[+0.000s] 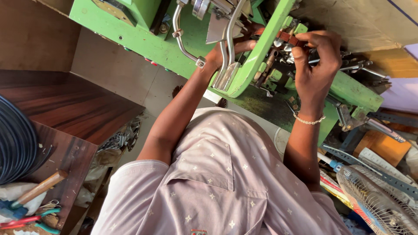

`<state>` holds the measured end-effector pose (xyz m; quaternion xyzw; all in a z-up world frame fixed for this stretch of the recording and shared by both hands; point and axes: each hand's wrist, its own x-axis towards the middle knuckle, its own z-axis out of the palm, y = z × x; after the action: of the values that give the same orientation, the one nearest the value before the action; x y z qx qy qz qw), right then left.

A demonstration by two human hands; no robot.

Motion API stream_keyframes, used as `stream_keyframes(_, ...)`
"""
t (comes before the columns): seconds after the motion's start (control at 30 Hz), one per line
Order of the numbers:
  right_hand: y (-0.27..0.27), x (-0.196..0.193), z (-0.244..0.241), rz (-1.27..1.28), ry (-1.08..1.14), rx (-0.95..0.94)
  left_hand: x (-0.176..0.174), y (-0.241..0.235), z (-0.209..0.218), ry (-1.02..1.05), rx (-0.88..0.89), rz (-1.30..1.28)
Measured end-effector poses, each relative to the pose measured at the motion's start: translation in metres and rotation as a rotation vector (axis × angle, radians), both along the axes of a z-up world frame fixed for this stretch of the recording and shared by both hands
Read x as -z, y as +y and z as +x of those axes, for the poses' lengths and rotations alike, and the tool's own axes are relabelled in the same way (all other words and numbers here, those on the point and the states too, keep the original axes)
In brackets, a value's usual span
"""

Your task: The person uses a wrench to tighten bolts on a small electrical component held in a vise on a green machine. They repeatedly adjust the component and tighten the bolts, then remove the component and place it on the machine's surface.

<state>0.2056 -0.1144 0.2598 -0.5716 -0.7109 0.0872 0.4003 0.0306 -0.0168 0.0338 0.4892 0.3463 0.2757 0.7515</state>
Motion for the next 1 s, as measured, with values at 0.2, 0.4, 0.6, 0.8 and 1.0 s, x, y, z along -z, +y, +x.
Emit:
stream_keyframes(0.2, 0.021, -0.004, -0.003, 0.073, -0.171, -0.148, -0.02, 0.006, -0.009, 0.031, 0.042, 0.079)
stream_keyframes(0.4, 0.032, 0.027, -0.003, -0.134, 0.104, -0.149, -0.034, 0.006, -0.012, -0.058, -0.075, 0.109)
stream_keyframes(0.6, 0.032, 0.044, -0.013, -0.118, 0.125, -0.084, -0.022, 0.015, -0.017, 0.063, -0.192, 0.317)
stream_keyframes(0.8, 0.04, 0.038, -0.035, -0.104, 0.08, -0.067, 0.02, 0.012, -0.01, -0.241, -0.271, 0.605)
stream_keyframes(1.0, 0.041, 0.034, -0.043, -0.125, 0.13, -0.067, 0.068, 0.01, 0.027, -0.404, -0.216, 0.104)
